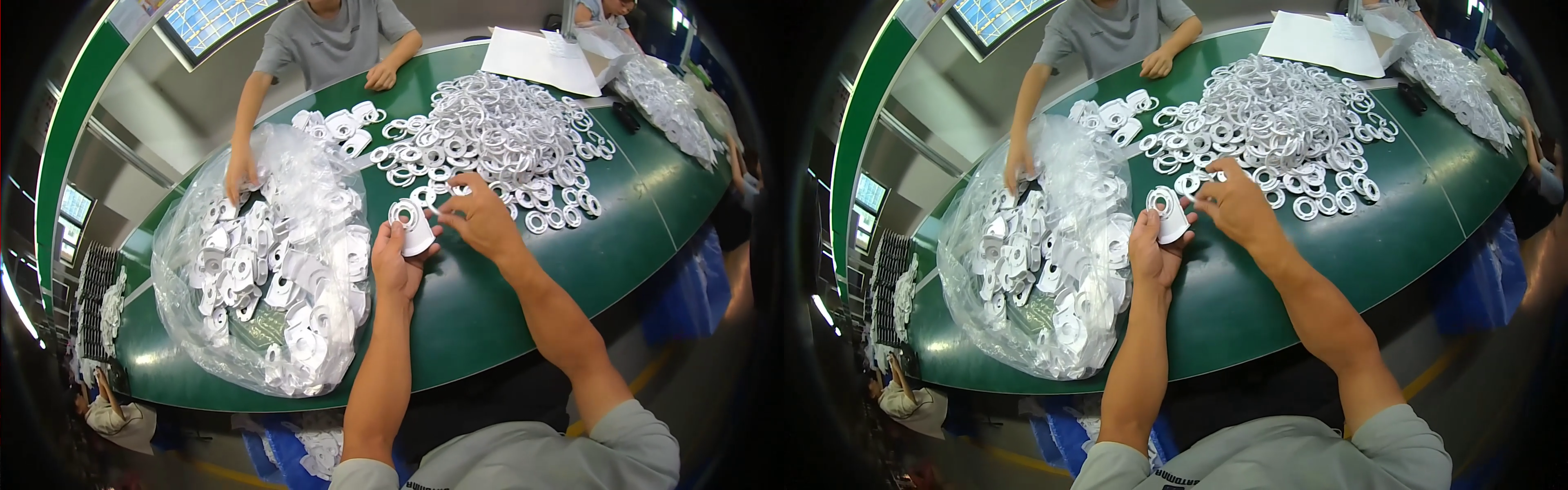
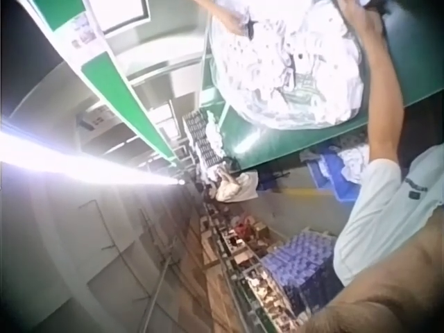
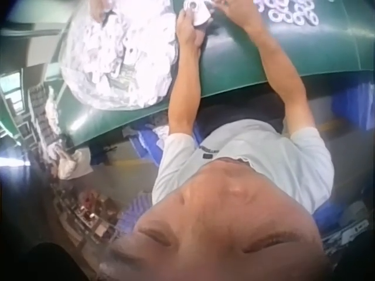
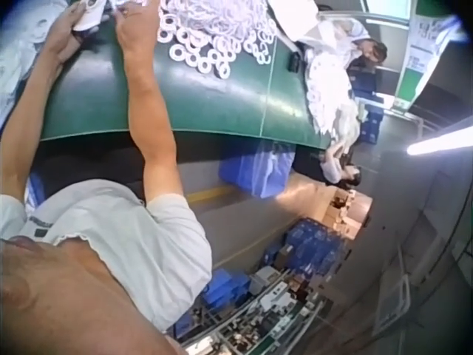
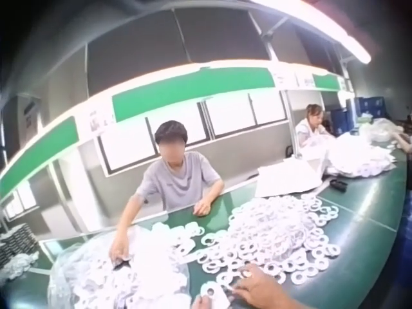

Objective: Assembling small circular components using a handheld tool on a factory production table.

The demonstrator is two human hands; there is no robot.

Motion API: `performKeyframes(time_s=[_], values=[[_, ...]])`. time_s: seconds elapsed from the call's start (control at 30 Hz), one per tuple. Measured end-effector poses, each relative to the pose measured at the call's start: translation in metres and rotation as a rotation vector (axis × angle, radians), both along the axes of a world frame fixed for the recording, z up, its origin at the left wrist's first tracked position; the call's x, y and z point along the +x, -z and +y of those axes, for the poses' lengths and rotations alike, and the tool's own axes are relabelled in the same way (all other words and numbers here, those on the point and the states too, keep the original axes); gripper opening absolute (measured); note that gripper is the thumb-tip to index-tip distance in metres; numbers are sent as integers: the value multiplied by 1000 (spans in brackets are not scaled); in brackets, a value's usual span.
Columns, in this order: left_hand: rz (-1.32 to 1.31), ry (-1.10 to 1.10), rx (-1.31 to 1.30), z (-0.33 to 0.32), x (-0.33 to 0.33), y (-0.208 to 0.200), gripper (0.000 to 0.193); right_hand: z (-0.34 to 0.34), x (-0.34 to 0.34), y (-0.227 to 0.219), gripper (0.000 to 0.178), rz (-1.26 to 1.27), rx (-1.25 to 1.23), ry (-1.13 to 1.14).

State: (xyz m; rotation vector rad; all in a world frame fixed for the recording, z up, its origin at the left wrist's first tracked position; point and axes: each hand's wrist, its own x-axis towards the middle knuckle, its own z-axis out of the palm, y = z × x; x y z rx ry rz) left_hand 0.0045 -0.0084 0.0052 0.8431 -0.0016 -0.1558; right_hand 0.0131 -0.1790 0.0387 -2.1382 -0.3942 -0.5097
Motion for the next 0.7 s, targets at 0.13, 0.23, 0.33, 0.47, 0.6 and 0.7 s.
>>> performKeyframes(time_s=[0.13, 0.23, 0.33, 0.47, 0.6, 0.7], values=[[-7, -4, -18, 5, 3, 4, 24, 10, -4, 14, 11, -98, -244, -37], [5, -5, 25, 10, 3, 4, 24, -1, -2, -3, 15, 310, 19, -191], [17, 21, 103, 6, 1, -4, 24, -9, 0, -13, 18, 463, 299, -219], [-11, 53, 159, -2, -2, -4, 26, -26, 7, -16, 18, 448, 266, -191], [14, 43, 235, -9, 0, 0, 30, -38, 10, -17, 18, 439, 457, -45], [16, 105, 158, -8, 1, 6, 36, -33, 8, -18, 19, 488, 587, -75]])
